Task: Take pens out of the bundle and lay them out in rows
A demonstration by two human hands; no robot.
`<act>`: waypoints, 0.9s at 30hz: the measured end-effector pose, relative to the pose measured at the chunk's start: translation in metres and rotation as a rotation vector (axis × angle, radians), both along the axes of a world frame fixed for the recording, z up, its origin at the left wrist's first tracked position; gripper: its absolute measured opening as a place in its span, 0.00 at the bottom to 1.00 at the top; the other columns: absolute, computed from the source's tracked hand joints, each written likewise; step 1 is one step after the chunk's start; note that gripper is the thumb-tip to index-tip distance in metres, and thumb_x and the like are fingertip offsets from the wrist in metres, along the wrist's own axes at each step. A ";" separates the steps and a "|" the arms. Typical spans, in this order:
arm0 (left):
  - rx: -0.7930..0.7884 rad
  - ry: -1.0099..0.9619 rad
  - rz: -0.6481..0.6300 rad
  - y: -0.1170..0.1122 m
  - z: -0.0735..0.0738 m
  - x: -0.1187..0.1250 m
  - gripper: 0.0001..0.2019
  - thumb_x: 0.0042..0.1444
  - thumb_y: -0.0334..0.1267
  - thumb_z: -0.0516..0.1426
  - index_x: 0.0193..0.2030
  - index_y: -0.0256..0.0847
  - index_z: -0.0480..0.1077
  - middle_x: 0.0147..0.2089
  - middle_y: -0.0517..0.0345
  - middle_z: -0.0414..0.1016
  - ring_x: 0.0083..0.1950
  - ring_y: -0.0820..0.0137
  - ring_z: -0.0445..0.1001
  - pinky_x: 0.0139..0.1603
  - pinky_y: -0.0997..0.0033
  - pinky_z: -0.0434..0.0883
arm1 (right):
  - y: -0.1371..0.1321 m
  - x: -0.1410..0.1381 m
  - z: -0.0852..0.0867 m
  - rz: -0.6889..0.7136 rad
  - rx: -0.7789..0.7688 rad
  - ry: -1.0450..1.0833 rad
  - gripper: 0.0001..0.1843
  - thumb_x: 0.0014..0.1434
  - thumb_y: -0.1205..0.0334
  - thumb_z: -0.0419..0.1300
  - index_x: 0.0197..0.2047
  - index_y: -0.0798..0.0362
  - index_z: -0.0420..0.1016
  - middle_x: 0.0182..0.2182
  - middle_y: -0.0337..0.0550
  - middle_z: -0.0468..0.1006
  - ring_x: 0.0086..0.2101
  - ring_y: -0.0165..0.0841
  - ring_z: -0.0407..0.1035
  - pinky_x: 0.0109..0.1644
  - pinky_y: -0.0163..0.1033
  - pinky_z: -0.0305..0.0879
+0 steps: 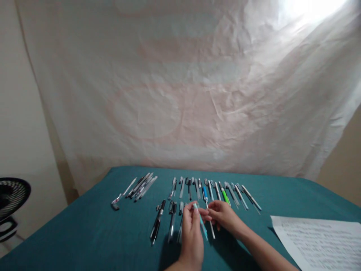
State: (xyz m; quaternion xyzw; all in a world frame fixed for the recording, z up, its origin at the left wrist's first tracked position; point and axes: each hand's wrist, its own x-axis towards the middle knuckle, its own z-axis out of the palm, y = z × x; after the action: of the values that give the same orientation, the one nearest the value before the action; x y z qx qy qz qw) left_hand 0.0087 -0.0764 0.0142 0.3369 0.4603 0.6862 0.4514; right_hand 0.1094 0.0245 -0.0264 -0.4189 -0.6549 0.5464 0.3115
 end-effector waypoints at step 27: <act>0.071 0.494 -0.054 0.022 0.004 -0.035 0.15 0.53 0.39 0.48 0.47 0.39 0.57 0.49 0.47 0.66 0.50 0.67 0.64 0.51 0.65 0.57 | -0.019 0.002 0.032 0.103 0.068 -0.067 0.10 0.46 0.58 0.57 0.26 0.56 0.65 0.14 0.31 0.64 0.13 0.23 0.60 0.11 0.26 0.57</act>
State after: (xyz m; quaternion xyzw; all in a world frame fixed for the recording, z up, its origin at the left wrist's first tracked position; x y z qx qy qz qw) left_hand -0.0264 -0.0546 0.0178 0.5222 0.5232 0.5863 0.3313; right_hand 0.1116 0.0056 0.0060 -0.3919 -0.7039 0.5249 0.2748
